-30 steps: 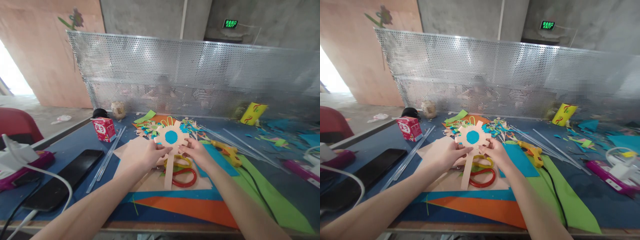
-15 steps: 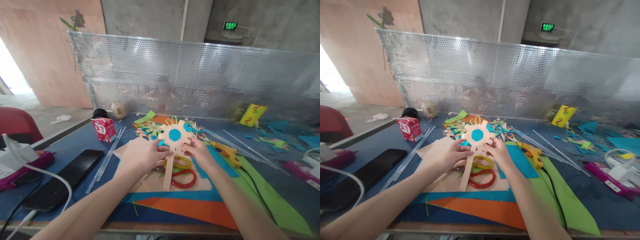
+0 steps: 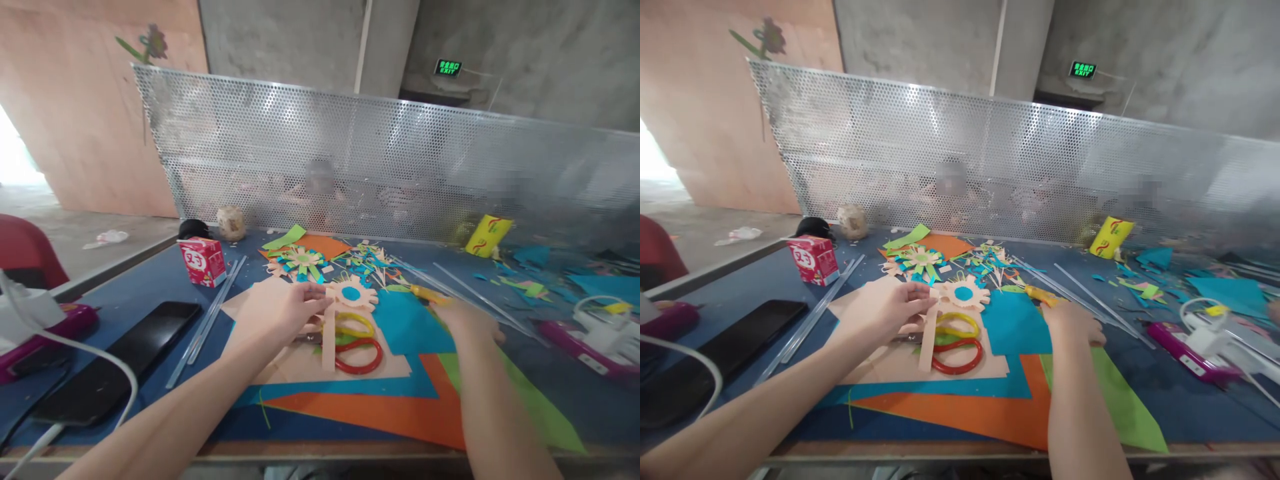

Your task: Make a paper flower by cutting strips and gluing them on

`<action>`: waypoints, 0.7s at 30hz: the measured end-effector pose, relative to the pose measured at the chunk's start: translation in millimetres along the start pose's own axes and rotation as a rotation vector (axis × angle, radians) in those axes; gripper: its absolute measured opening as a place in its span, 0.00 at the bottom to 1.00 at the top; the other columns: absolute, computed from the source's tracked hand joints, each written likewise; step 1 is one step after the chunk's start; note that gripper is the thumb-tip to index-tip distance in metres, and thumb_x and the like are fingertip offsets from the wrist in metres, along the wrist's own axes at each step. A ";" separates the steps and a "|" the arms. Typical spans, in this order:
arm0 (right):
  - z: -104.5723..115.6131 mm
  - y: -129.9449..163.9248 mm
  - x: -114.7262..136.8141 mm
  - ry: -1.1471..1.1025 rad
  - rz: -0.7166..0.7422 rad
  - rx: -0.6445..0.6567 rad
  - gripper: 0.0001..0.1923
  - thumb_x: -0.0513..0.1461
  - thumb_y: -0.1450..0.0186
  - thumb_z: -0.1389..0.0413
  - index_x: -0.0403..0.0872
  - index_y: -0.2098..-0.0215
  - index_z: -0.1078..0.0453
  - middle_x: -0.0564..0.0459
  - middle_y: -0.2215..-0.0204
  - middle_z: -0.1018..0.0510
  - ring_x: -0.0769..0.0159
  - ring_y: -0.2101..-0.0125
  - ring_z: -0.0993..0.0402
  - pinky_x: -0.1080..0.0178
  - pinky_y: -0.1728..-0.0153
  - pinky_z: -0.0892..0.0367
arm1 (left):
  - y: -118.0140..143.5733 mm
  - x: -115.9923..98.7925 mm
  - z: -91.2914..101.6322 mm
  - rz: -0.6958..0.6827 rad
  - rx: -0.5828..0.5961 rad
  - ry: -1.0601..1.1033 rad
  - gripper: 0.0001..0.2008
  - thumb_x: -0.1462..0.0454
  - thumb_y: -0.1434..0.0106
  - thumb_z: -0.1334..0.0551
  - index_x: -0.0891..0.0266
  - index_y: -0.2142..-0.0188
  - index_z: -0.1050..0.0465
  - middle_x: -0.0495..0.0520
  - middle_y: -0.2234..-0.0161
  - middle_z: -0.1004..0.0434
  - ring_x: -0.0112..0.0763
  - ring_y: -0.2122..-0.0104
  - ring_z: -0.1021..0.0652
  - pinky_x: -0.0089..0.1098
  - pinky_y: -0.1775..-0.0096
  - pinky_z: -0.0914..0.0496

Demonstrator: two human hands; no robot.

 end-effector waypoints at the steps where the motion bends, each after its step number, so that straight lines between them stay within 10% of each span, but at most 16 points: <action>1: -5.2 0.1 -2.8 0.027 -0.040 0.052 0.34 0.57 0.51 0.47 0.39 0.57 0.32 0.25 0.58 0.32 0.34 0.54 0.38 0.43 0.67 0.40 | 0.1 -0.1 -0.2 -0.005 -0.008 -0.018 0.14 0.55 0.53 0.36 0.60 0.68 0.26 0.51 0.79 0.25 0.30 0.79 0.25 0.26 0.77 0.34; 9: -9.6 5.9 8.8 0.023 0.005 0.117 0.29 0.51 0.48 0.49 0.40 0.56 0.33 0.32 0.56 0.31 0.43 0.56 0.34 0.51 0.67 0.36 | 2.3 -4.5 20.5 -0.195 -0.159 -0.261 0.11 0.53 0.52 0.38 0.56 0.73 0.25 0.49 0.84 0.28 0.31 0.79 0.27 0.25 0.79 0.39; 21: 25.8 53.3 55.0 -0.208 0.309 -0.196 0.31 0.51 0.48 0.48 0.40 0.53 0.42 0.36 0.63 0.27 0.46 0.62 0.30 0.56 0.67 0.36 | 9.1 -13.6 25.0 -0.256 -0.218 -0.501 0.14 0.50 0.49 0.42 0.54 0.71 0.24 0.49 0.82 0.27 0.29 0.82 0.30 0.26 0.80 0.43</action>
Point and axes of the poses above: each hand's wrist, its own y-axis away from the middle knuckle, its own z-axis out of the back of the hand, x = y × z, the point moved 8 cm from there along -y, towards the middle knuckle
